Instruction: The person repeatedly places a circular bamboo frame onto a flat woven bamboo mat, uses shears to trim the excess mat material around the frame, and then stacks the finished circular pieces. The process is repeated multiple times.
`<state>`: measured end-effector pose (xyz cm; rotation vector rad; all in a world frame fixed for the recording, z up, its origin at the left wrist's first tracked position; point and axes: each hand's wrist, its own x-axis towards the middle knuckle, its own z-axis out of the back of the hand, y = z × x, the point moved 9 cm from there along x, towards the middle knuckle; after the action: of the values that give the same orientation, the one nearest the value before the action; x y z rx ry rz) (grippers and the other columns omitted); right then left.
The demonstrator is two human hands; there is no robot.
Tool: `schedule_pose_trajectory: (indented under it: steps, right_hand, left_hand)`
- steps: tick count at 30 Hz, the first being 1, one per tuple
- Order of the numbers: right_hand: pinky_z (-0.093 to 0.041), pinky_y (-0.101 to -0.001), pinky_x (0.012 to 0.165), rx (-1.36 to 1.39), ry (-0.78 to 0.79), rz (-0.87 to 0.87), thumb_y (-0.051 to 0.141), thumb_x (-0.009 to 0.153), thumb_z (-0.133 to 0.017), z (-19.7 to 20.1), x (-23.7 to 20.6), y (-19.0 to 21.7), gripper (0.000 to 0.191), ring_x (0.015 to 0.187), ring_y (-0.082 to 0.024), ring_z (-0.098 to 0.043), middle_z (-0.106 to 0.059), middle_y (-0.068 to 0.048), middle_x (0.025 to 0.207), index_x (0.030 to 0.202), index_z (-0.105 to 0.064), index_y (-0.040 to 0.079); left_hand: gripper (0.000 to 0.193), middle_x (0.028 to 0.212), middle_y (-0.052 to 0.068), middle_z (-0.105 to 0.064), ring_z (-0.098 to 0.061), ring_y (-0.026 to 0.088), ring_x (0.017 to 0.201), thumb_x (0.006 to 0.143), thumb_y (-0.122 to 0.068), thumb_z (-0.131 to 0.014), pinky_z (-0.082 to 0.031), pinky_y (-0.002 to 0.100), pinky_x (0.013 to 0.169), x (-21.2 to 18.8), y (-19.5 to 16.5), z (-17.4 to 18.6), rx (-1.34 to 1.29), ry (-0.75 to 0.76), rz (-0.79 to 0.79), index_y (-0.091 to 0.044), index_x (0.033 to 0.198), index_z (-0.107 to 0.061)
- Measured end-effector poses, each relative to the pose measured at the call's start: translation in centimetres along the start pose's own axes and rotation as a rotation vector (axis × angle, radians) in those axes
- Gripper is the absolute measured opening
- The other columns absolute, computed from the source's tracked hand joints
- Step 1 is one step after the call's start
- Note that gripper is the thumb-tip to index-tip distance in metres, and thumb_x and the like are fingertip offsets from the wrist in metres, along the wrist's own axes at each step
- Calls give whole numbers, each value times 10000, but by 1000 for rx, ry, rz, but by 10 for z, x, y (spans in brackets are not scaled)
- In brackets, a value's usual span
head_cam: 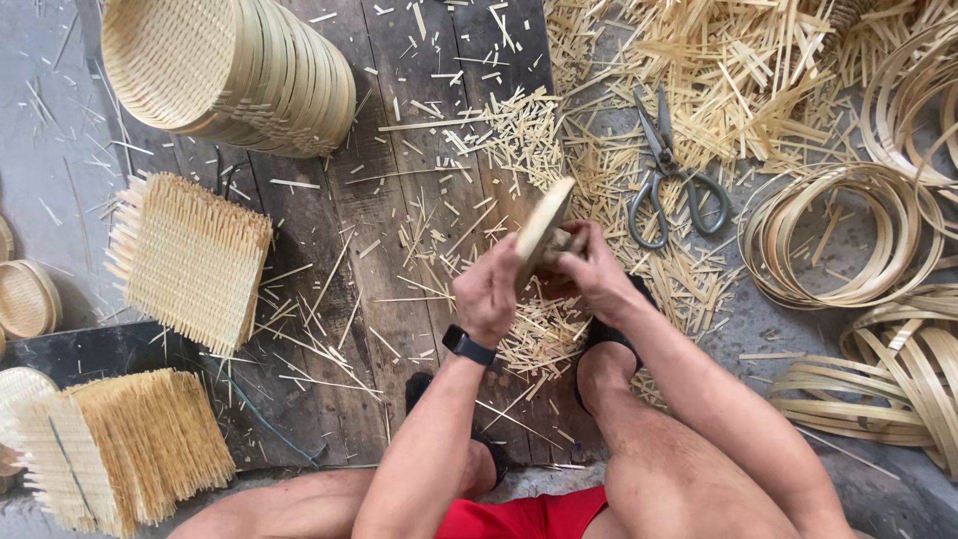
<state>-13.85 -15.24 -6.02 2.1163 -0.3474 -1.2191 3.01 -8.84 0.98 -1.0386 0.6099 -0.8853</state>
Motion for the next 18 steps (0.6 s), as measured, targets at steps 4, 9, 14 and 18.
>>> schedule_pose_trajectory:
  steps: [4,9,14,18]
  right_hand:
    - [-623,-542,841,311,199,136,375,813,-713,15,-17,-3,836,1063,-351,-634,-572,-212,1223,1478,-320,53]
    - [-483,-542,1096,572,237,216,475,816,-787,42,-36,-30,925,1297,-325,-555,-579,-123,1384,1526,-355,70]
    - [-418,-525,1142,706,306,166,436,861,-772,65,-42,-72,792,1302,-326,-546,-585,-174,1408,1473,-480,28]
    - [-409,-475,1154,641,303,119,418,893,-713,66,-34,-100,737,1307,-303,-563,-592,-170,1417,1463,-493,5]
  left_hand:
    - [731,851,125,-774,-727,251,715,924,-649,-419,-583,396,561,24,61,18,30,-54,348,-71,1216,-760]
    - [578,1068,82,-770,-737,163,955,964,-519,-540,-618,303,803,51,120,43,-193,-171,418,-51,1275,-676]
    - [494,1183,95,-743,-747,206,1051,852,-268,-730,-622,349,935,85,149,55,-27,-203,447,-71,1301,-663]
    - [413,1302,128,-691,-613,258,1301,893,-238,-728,-463,443,1164,81,75,6,426,-191,-167,-58,1261,-675]
